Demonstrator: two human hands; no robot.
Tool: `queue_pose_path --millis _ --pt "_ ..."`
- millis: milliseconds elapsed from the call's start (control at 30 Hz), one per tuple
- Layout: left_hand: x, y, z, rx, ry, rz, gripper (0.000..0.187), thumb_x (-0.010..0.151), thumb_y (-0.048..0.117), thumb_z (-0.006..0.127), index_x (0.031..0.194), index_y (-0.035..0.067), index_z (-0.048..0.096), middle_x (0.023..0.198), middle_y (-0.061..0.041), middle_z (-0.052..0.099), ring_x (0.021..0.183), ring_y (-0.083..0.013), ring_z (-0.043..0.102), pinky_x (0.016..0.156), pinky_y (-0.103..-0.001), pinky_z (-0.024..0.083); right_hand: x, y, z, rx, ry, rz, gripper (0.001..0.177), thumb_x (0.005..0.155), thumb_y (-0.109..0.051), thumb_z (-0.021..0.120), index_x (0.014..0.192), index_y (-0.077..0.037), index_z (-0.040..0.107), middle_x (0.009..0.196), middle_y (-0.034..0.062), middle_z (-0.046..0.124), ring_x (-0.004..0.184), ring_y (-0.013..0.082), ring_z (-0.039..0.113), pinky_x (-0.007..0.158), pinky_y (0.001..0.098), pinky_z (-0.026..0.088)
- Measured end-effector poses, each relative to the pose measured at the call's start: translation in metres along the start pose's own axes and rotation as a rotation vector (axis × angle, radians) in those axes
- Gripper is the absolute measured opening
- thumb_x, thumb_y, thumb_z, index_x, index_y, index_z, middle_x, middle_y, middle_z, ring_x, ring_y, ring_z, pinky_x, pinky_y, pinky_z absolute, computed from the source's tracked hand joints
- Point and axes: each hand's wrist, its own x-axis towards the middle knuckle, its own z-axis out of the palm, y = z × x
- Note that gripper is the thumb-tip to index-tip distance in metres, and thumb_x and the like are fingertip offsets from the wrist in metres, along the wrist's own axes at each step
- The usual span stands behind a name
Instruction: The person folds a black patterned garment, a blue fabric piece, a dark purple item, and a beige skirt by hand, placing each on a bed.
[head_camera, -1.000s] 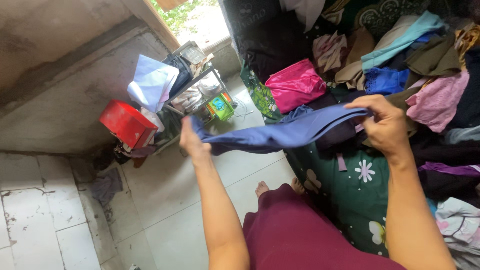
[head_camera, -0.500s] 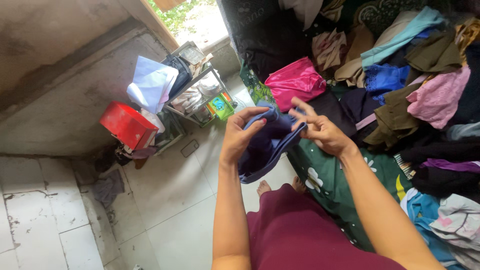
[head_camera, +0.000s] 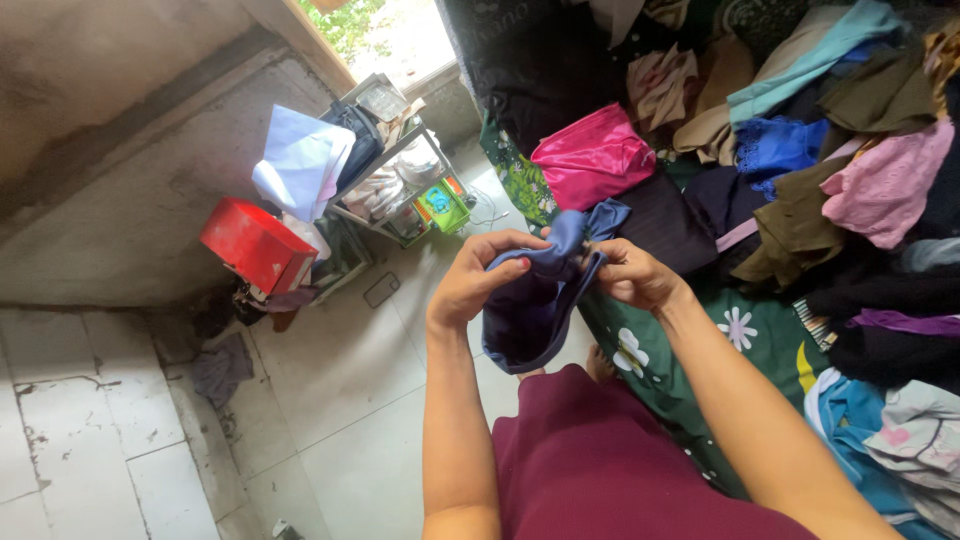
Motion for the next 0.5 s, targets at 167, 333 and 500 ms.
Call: queue_pose_path --millis 167,333,500 --pt "-0.003 -0.004 -0.009 -0.015 0.105 0.085 0.03 0.098 0.01 0.07 0.124 -0.005 0.069 0.116 -0.009 0.073 0.108 -0.0124 0.066 0.102 -0.027 0.05 -0.009 0.007 -0.016 -0.002 0.229 0.09 0.031 0.097 -0.001 0.079 0.123 0.014 0.071 0.095 0.013 0.069 0.069 0.0169 0.048 0.065 0.0308 0.031" --pt "-0.007 -0.006 -0.016 -0.065 0.175 0.091 0.03 0.098 0.009 0.069 0.124 -0.004 0.069 0.114 -0.008 0.074 0.105 -0.0123 0.067 0.1 -0.027 0.05 -0.002 -0.044 0.053 -0.583 0.239 -0.32 0.025 0.088 -0.001 0.074 0.113 0.003 0.074 0.144 0.0074 0.054 0.127 0.013 0.058 0.103 0.0251 0.049" --pt "-0.004 -0.009 -0.017 -0.06 0.166 0.093 0.028 0.098 0.007 0.067 0.123 -0.004 0.069 0.114 -0.008 0.074 0.105 -0.0125 0.068 0.099 -0.027 0.052 0.0 -0.072 0.09 -0.736 0.298 -0.18 0.023 0.083 0.002 0.073 0.106 0.003 0.077 0.141 0.0113 0.055 0.118 0.0174 0.06 0.09 0.0287 0.053"
